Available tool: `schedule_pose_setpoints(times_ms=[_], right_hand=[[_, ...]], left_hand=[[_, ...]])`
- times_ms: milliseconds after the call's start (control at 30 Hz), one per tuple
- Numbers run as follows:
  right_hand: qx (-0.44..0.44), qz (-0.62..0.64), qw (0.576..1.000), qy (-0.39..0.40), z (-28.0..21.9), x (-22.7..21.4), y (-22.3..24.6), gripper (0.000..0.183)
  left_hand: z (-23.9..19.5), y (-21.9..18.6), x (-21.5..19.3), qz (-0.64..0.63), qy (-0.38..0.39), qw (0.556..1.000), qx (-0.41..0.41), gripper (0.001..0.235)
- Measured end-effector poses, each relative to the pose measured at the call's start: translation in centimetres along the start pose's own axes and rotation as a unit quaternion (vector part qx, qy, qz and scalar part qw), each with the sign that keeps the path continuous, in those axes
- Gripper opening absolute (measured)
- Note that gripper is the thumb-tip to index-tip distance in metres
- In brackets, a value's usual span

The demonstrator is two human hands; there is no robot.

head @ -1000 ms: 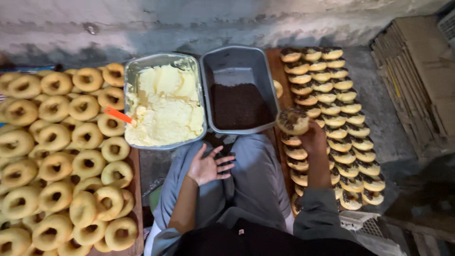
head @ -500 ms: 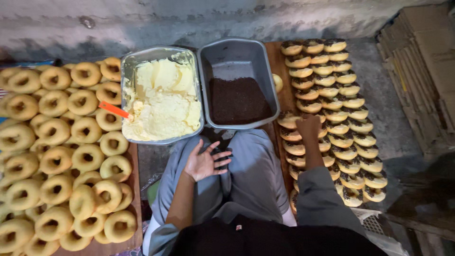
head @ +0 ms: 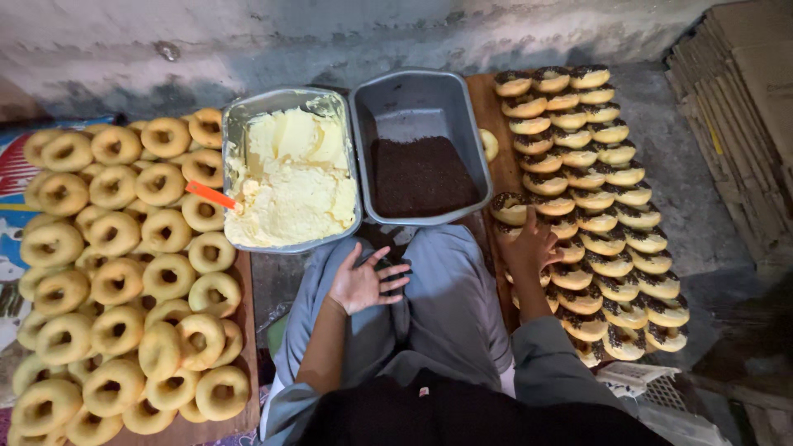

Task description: The person sits on the floor and repeatedly picks up plain donuts, dips them into a yellow cream, then into a dark granular topping, and places them on a wooden board. The process is repeated for multiple donuts throughout the clip.

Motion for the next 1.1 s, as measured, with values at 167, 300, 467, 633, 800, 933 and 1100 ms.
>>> schedule_pose_setpoints(times_ms=[167,300,467,633,800,933,1100], right_hand=[[0.015,0.015,1.0,-0.001,0.2,-0.7,-0.6,0.1],[0.024,0.044,0.999,0.016,-0.1,-0.8,-1.2,0.102],[-0.015,0.055,0.997,-0.058,0.2,-0.8,-0.8,0.099],[-0.189,0.119,0.951,-0.214,4.8,-0.7,4.5,0.05],[-0.297,0.053,0.95,-0.082,13.3,1.8,11.7,0.034],[-0.336,-0.07,0.939,0.014,15.8,2.9,16.3,0.05],[-0.34,-0.107,0.932,0.064,15.4,3.1,18.9,0.05]], left_hand=[[0.0,-0.1,0.2,0.002,0.001,1.0,0.002,0.07],[0.0,-0.2,0.1,0.014,-0.017,1.0,0.002,0.07],[0.0,0.0,-0.2,0.009,-0.022,1.0,-0.004,0.072],[0.1,0.0,-0.8,0.0,0.029,0.999,-0.015,0.07],[0.8,-0.6,-1.8,-0.006,0.042,0.999,-0.013,0.071],[1.3,-0.8,-2.2,-0.079,0.058,0.995,-0.029,0.071],[1.9,-2.2,-3.1,-0.049,0.03,0.998,-0.006,0.075]])
Point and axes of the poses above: each hand's wrist, its own z-axis towards the middle knuckle, its own x-axis out of the palm, y = z × x, the point moved 10 cm from there along z, towards the middle knuckle, and after that the axes turned 2 degrees about x, right-handed, at the moved point
